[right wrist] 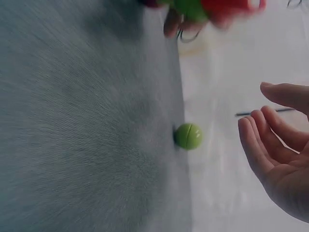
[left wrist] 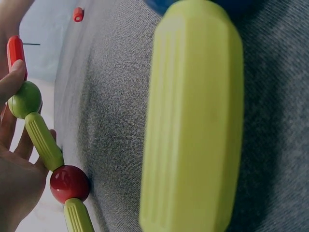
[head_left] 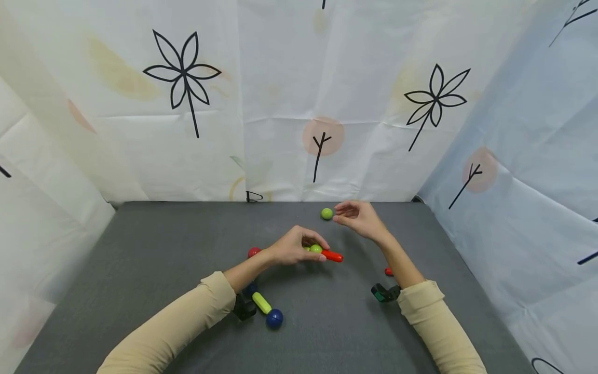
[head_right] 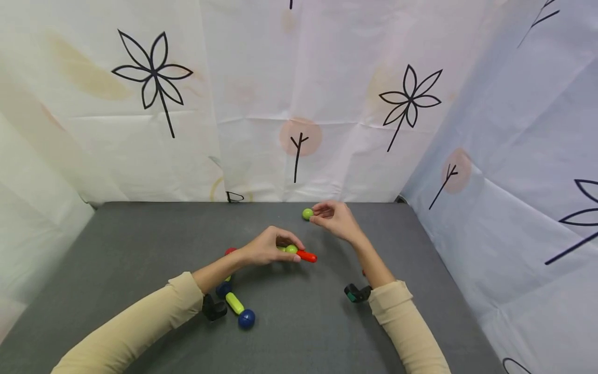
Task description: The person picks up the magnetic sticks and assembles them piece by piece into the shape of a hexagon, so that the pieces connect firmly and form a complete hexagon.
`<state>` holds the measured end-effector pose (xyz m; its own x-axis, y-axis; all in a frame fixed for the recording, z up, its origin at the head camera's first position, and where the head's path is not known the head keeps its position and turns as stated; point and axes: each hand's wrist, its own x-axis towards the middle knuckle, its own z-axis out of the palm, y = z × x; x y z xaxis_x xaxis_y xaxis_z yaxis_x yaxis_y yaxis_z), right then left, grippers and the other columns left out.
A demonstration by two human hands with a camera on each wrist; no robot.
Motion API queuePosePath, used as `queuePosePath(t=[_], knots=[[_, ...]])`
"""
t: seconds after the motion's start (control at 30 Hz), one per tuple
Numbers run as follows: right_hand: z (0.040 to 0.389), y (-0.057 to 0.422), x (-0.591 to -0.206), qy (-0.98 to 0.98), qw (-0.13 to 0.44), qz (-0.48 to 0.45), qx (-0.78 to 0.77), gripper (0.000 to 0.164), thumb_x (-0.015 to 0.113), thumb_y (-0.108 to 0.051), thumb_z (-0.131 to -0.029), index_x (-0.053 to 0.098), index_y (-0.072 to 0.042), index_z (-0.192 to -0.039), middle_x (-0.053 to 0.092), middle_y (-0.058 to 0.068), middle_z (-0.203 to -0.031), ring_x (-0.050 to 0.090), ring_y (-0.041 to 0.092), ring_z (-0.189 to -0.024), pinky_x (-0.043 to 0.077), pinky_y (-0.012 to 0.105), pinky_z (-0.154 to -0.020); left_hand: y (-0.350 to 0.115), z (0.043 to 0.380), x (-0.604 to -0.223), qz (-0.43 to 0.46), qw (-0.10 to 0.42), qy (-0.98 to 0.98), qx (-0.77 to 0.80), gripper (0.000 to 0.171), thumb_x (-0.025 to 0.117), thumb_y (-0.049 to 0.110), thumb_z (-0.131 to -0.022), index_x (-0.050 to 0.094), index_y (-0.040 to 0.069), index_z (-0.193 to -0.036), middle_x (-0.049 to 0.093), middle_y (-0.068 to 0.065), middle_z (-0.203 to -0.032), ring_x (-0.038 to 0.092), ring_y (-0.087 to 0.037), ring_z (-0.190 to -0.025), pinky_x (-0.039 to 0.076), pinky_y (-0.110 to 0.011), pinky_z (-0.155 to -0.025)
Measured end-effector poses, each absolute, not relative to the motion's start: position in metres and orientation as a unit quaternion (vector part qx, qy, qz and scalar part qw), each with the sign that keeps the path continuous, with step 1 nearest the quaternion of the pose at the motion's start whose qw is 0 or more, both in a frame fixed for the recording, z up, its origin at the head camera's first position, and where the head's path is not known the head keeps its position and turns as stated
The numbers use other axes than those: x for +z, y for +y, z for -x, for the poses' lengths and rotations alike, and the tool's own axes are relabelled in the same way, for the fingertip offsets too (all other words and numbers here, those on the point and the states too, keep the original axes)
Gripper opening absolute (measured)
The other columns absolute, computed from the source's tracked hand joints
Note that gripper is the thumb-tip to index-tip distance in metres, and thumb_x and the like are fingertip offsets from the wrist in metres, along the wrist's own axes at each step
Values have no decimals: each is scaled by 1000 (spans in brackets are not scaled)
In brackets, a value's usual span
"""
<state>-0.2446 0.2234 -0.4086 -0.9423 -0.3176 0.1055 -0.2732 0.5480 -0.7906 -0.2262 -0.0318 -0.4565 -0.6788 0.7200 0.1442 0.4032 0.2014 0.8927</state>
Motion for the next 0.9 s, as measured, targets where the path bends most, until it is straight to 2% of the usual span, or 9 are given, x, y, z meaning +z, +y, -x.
queuePosePath(t=[0.1,0.2,0.3,0.4,0.67,0.77,0.9], knots=[[269,220,-417,884,45,155,-439,42,75,-11,-101,66,9,-137,69,32,-140,71,47,-125,60,57,-103,-33,226,-456,-369,155,760,512,22,85,13,-95,82,7,-116,82,-10,-117,74,-8,-100,60,-30,-102],[287,217,-430,880,66,132,-451,48,75,-9,-100,62,10,-142,63,33,-148,64,51,-135,55,61,-111,-34,226,-455,-366,154,762,512,22,85,13,-96,82,8,-117,82,-10,-118,74,-9,-100,60,-31,-102],[301,214,-445,869,86,99,-476,56,78,-10,-98,58,11,-146,60,32,-152,59,51,-142,53,59,-114,-34,226,-455,-363,153,765,510,23,84,13,-96,82,8,-118,82,-9,-118,73,-9,-100,59,-30,-101],[307,212,-456,865,96,72,-487,58,79,-11,-96,59,9,-147,60,30,-153,59,49,-141,56,53,-111,-34,225,-456,-364,152,767,506,24,85,12,-95,81,8,-118,82,-9,-119,73,-10,-101,59,-28,-101],[306,209,-460,879,81,70,-465,47,78,-9,-99,64,11,-139,68,32,-139,69,44,-125,61,36,-95,-33,227,-459,-361,150,769,506,24,86,13,-94,82,10,-118,82,-8,-118,74,-11,-104,58,-30,-104],[300,210,-454,884,77,69,-457,45,78,-11,-100,66,9,-138,68,31,-139,71,44,-124,62,37,-93,-33,226,-458,-361,152,768,506,24,86,14,-95,82,10,-118,82,-8,-118,73,-10,-102,58,-29,-103],[284,213,-437,887,75,87,-446,44,78,-15,-100,67,4,-138,67,28,-142,71,45,-125,62,45,-95,-34,225,-457,-364,152,765,509,24,86,14,-95,82,10,-118,82,-9,-117,73,-10,-100,59,-30,-102]])
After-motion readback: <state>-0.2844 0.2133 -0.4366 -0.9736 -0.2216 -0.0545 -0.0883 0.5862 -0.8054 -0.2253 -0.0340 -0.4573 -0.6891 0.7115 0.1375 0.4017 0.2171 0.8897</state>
